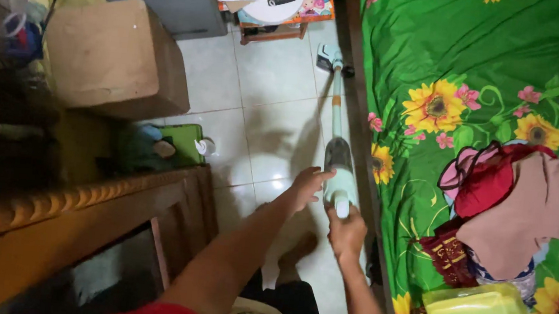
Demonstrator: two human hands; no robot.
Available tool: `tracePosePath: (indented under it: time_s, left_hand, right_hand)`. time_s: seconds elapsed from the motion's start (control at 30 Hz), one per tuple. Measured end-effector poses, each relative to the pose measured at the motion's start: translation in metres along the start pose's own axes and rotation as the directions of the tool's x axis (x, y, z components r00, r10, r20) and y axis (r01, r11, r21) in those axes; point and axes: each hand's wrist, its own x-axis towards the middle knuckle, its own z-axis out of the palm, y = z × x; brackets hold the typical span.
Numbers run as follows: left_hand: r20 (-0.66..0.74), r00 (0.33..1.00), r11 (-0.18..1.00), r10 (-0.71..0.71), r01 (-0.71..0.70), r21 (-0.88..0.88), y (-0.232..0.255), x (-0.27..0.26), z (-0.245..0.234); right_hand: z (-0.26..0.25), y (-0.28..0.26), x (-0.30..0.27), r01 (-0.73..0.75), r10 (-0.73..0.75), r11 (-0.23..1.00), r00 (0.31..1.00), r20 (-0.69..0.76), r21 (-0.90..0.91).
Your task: Vacuuming the tiled floor in a bedroom and moving objects like a laundry basket and boxes.
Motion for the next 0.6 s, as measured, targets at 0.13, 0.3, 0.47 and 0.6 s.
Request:
tracePosePath:
  time_s: [0.13,0.3,0.47,0.6]
  left_hand:
    - [-0.039,0.999,1.0,0.021,-0.021,0.008,0.009,-0.006,-0.011]
    - [-0.047,0.998,0.998,0.033,-0.035,-0.048,0.005,0.005,-0.029]
    - [-0.11,0.994,0.999,0.024,-0.027,-0.021,0.015,-0.01,-0.032]
    - [-0.121,0.993,0.999,0.016,-0.021,-0.036,0.022,-0.03,-0.027]
  right_hand:
    - [0.016,-0.009,0.062,0.233,-0.236,0.97,0.971,0.041,0.068]
    - [0.026,-0.043,0.119,0.215,-0.248,0.958,0.954,0.167,0.192]
    - [0.045,-0.056,0.166,0.236,-0.292,0.933,0.938,0.186,0.271]
    - [0.051,-0.058,0.175,0.179,-0.269,0.914,0.939,0.213,0.365]
